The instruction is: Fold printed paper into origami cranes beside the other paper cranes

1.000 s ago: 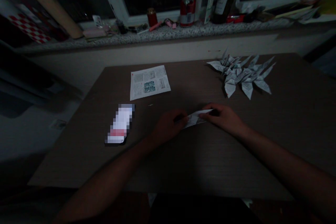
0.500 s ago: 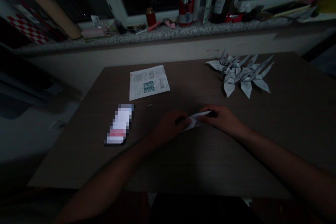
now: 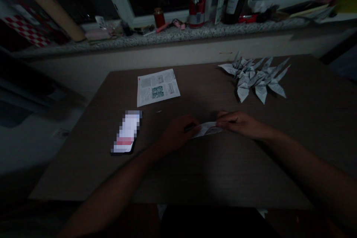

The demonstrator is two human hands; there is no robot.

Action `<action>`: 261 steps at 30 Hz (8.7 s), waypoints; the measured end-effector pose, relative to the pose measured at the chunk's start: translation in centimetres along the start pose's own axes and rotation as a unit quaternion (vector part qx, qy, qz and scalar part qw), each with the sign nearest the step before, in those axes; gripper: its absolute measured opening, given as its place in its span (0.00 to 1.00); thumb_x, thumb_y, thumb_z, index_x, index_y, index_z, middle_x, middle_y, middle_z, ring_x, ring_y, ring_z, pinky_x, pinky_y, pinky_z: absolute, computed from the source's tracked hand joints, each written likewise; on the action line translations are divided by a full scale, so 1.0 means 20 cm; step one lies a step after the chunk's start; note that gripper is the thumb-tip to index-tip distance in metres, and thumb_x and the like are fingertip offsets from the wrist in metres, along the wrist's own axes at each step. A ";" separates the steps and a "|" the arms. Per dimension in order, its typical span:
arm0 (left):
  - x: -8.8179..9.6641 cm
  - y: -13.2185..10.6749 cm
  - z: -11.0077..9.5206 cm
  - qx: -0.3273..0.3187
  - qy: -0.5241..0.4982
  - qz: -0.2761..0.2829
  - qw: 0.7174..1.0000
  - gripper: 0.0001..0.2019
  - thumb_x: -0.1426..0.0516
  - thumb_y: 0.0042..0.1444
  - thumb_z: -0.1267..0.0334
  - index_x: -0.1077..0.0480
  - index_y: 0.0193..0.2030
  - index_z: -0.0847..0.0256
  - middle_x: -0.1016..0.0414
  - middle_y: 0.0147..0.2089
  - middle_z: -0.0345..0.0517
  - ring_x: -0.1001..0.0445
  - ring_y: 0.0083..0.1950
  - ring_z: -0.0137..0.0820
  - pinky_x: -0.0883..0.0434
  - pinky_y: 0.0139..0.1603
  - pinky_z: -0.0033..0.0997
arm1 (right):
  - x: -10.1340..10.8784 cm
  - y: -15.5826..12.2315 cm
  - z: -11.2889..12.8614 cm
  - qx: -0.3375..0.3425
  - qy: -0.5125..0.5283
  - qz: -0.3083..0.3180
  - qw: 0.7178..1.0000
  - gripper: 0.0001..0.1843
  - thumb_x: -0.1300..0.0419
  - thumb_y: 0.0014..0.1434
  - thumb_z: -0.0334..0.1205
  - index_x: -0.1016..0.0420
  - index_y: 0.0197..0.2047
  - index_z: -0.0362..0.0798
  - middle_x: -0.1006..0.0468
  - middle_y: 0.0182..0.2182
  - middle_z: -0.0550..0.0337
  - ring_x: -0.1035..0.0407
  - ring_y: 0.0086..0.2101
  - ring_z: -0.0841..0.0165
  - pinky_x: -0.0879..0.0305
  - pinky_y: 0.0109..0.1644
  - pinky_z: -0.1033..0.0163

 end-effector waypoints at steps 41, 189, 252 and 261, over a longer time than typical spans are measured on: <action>-0.07 0.01 0.03 -0.046 0.135 -0.018 0.990 0.11 0.41 0.70 0.56 0.20 0.48 0.58 0.21 0.44 0.44 0.22 0.45 0.34 0.29 0.48 0.32 | -0.13 0.00 0.08 0.117 -0.324 -0.102 0.933 0.07 0.40 0.70 0.41 0.21 0.44 0.50 0.20 0.40 0.52 0.25 0.43 0.58 0.29 0.46 0.53; -0.05 -0.01 -0.04 -0.072 0.254 -0.025 0.964 0.10 0.45 0.72 0.59 0.23 0.49 0.56 0.18 0.43 0.43 0.21 0.41 0.34 0.31 0.39 0.30 | -0.02 -0.12 0.06 0.073 -0.230 -0.163 0.957 0.11 0.38 0.68 0.44 0.18 0.50 0.53 0.15 0.47 0.54 0.20 0.47 0.58 0.23 0.52 0.52; -0.18 0.02 0.04 0.094 -0.182 0.033 0.978 0.16 0.38 0.63 0.49 0.25 0.39 0.61 0.25 0.34 0.39 0.30 0.34 0.27 0.35 0.35 0.26 | -0.07 -0.10 -0.16 -0.169 0.186 -0.186 0.950 0.19 0.29 0.54 0.58 0.18 0.27 0.50 0.19 0.27 0.59 0.30 0.28 0.68 0.34 0.35 0.61; -0.19 0.00 0.07 0.109 -0.193 0.058 0.973 0.17 0.37 0.63 0.47 0.24 0.40 0.61 0.25 0.35 0.40 0.29 0.35 0.28 0.35 0.34 0.26 | -0.01 -0.13 -0.21 -0.179 0.233 -0.233 0.927 0.16 0.25 0.52 0.54 0.13 0.35 0.50 0.17 0.32 0.59 0.26 0.32 0.69 0.31 0.38 0.63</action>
Point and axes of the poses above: each hand's wrist, its own y-axis towards the middle knuckle, its own x-axis out of the back of the hand, z = x × y, the point moved 9 cm from there along y, towards the middle knuckle
